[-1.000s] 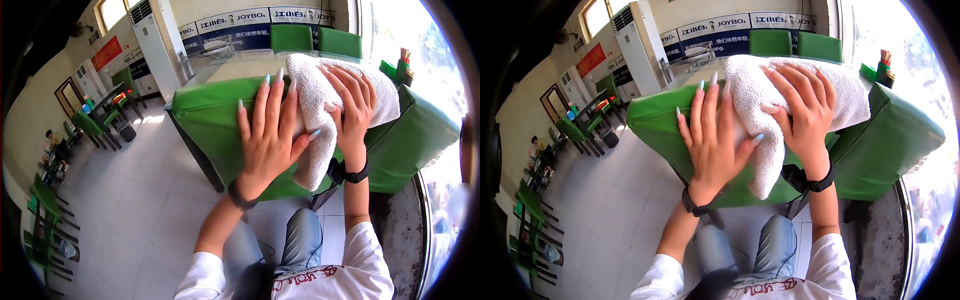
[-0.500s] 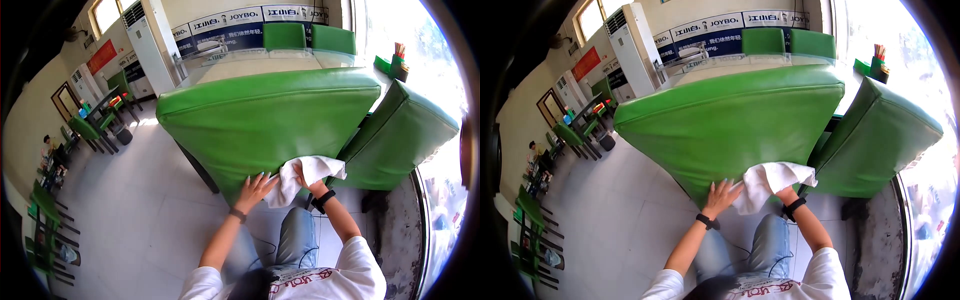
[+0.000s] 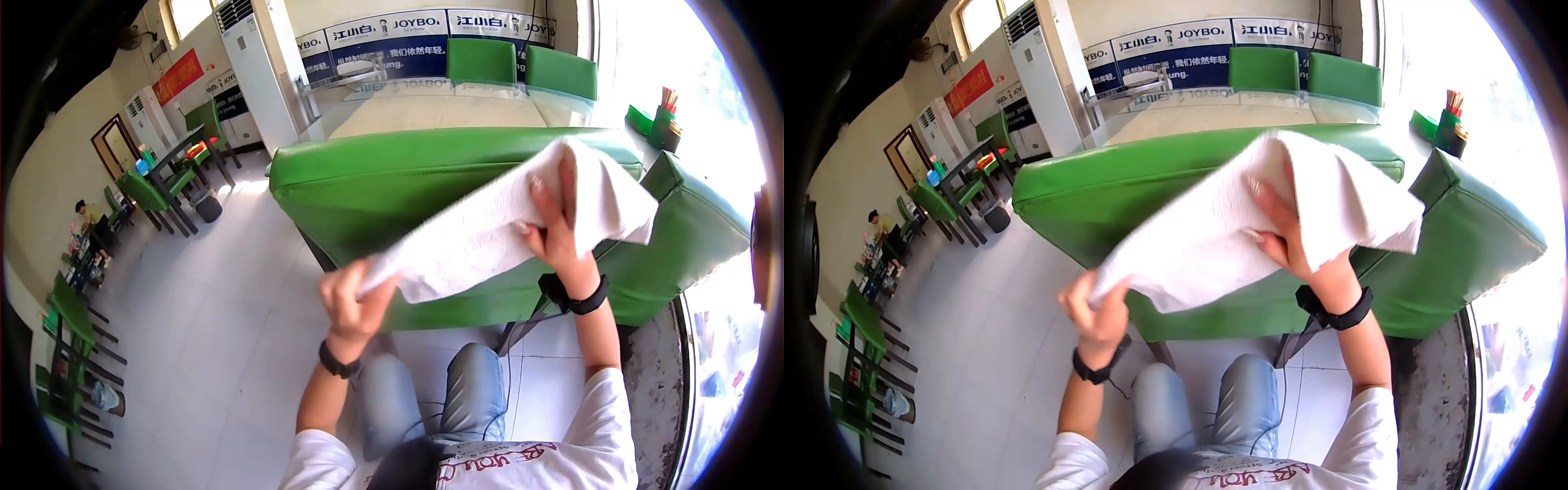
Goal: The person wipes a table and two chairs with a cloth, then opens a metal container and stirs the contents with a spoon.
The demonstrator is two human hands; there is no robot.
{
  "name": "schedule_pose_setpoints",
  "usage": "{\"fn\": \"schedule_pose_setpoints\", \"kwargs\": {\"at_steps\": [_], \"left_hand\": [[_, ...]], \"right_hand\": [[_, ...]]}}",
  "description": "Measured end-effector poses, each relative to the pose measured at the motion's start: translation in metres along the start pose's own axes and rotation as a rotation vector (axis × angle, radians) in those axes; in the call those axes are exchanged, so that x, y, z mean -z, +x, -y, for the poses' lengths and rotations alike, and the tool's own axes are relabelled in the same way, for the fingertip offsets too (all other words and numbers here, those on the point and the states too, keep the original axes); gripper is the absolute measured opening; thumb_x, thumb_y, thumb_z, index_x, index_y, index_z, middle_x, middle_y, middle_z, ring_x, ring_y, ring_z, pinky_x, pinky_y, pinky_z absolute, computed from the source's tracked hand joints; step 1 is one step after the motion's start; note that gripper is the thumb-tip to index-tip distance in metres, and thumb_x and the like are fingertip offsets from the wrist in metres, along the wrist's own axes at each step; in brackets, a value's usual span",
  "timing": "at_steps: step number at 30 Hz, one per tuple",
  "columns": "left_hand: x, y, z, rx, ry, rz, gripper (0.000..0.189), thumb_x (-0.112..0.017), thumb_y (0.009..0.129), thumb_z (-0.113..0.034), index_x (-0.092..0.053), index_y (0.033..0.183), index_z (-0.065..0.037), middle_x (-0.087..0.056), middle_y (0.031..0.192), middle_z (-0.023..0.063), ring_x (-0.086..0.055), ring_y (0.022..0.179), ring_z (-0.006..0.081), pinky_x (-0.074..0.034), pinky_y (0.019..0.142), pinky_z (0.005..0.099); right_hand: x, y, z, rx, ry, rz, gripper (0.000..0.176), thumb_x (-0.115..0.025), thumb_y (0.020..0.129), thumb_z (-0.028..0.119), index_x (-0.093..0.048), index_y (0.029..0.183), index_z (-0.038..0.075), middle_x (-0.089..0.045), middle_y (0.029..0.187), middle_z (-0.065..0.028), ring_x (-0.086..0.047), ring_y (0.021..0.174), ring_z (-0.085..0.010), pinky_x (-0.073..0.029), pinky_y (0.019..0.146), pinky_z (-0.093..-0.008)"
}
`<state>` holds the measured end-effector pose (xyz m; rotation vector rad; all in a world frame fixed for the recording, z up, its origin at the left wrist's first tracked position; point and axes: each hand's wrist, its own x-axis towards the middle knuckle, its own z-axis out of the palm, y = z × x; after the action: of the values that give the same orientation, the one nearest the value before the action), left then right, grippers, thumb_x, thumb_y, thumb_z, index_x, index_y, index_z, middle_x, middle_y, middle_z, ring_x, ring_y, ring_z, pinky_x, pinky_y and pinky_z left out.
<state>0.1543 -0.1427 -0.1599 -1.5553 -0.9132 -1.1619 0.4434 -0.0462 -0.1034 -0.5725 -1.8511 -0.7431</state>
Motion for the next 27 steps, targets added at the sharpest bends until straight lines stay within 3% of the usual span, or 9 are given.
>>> {"fn": "schedule_pose_setpoints", "kwargs": {"at_steps": [4,7,9,11,14,20,23,25,27], "left_hand": [[0.005,0.095,0.035,0.075,0.29,-0.347,0.025,-0.067,0.081,0.004,-0.075,0.099,-0.011,-0.061,0.109,0.0076,-0.049,0.095,0.0267,-0.043,0.078,0.0363],[0.001,0.109,0.038,0.244,0.3,-0.167,0.036,-0.05,0.091,0.002,-0.065,0.122,-0.008,-0.044,0.141,0.0132,-0.041,0.123,0.0319,-0.033,0.103,0.0409],[-0.01,0.092,0.041,0.247,-0.06,-0.085,0.046,-0.044,0.088,-0.002,-0.054,0.133,-0.001,-0.036,0.147,0.0216,-0.028,0.136,0.0422,-0.021,0.112,0.0505],[-0.02,0.07,0.042,0.159,-0.081,-0.017,0.068,-0.044,0.088,-0.028,-0.029,0.145,0.005,-0.019,0.153,0.0279,-0.014,0.141,0.0498,-0.012,0.112,0.0604],[-0.042,0.032,0.045,0.1,0.071,0.007,0.081,-0.045,0.084,-0.029,-0.012,0.147,0.008,-0.004,0.153,0.0332,-0.005,0.138,0.0577,-0.006,0.109,0.0678],[-0.066,-0.042,0.03,0.243,0.088,0.127,0.091,-0.049,0.084,-0.03,0.003,0.146,0.011,0.004,0.149,0.0403,0.002,0.136,0.0625,-0.003,0.106,0.0718],[-0.087,-0.124,0.027,0.197,0.126,0.204,0.063,-0.052,0.085,-0.033,-0.036,0.129,0.008,-0.005,0.147,0.0395,-0.005,0.136,0.0596,-0.011,0.104,0.0749],[-0.094,-0.164,0.019,0.118,0.186,0.222,0.045,-0.055,0.084,-0.036,-0.049,0.111,0.0,-0.021,0.141,0.0337,-0.02,0.132,0.0534,-0.019,0.102,0.075],[-0.098,-0.206,0.005,0.129,0.162,0.309,0.044,-0.057,0.083,-0.037,-0.053,0.111,-0.003,-0.028,0.136,0.0302,-0.027,0.127,0.05,-0.022,0.101,0.0743]], "right_hand": [[0.015,0.082,0.038,-0.025,-0.263,-0.065,0.043,-0.052,0.089,0.044,-0.062,0.128,0.027,-0.051,0.14,-0.0091,-0.047,0.129,-0.0291,-0.024,0.112,-0.0443],[-0.009,0.086,0.053,-0.067,-0.377,-0.181,0.044,-0.042,0.091,0.041,-0.066,0.123,0.023,-0.054,0.138,-0.0087,-0.051,0.125,-0.0294,-0.029,0.108,-0.0431],[-0.016,0.071,0.051,-0.128,-0.365,-0.163,0.046,-0.037,0.095,0.053,-0.061,0.129,0.033,-0.05,0.142,-0.0069,-0.047,0.129,-0.0249,-0.019,0.11,-0.0436],[-0.023,0.054,0.048,-0.118,-0.436,-0.156,0.046,-0.04,0.094,0.052,-0.059,0.131,0.033,-0.047,0.144,-0.01,-0.045,0.128,-0.0263,-0.02,0.109,-0.0436],[-0.039,0.024,0.03,-0.052,0.067,-0.03,0.048,-0.062,0.084,0.031,-0.06,0.131,0.024,-0.05,0.136,-0.0169,-0.045,0.124,-0.0349,-0.032,0.106,-0.0448],[-0.074,-0.05,0.027,0.084,-0.196,0.029,0.044,-0.065,0.084,0.037,-0.061,0.124,0.019,-0.023,0.144,-0.0404,-0.027,0.132,-0.0547,-0.024,0.111,-0.0557],[-0.086,-0.114,0.037,0.03,-0.078,0.311,0.046,-0.059,0.088,0.038,-0.056,0.13,0.02,-0.038,0.136,-0.0275,-0.037,0.127,-0.0453,-0.029,0.109,-0.0512],[-0.094,-0.156,0.042,-0.114,0.173,0.703,0.047,-0.055,0.091,0.038,-0.052,0.135,0.021,-0.048,0.13,-0.0189,-0.044,0.123,-0.0391,-0.032,0.108,-0.0481],[-0.097,-0.184,0.054,-0.206,0.252,0.975,0.048,-0.051,0.094,0.039,-0.049,0.139,0.022,-0.058,0.125,-0.0103,-0.051,0.119,-0.0328,-0.035,0.107,-0.0451]]}}
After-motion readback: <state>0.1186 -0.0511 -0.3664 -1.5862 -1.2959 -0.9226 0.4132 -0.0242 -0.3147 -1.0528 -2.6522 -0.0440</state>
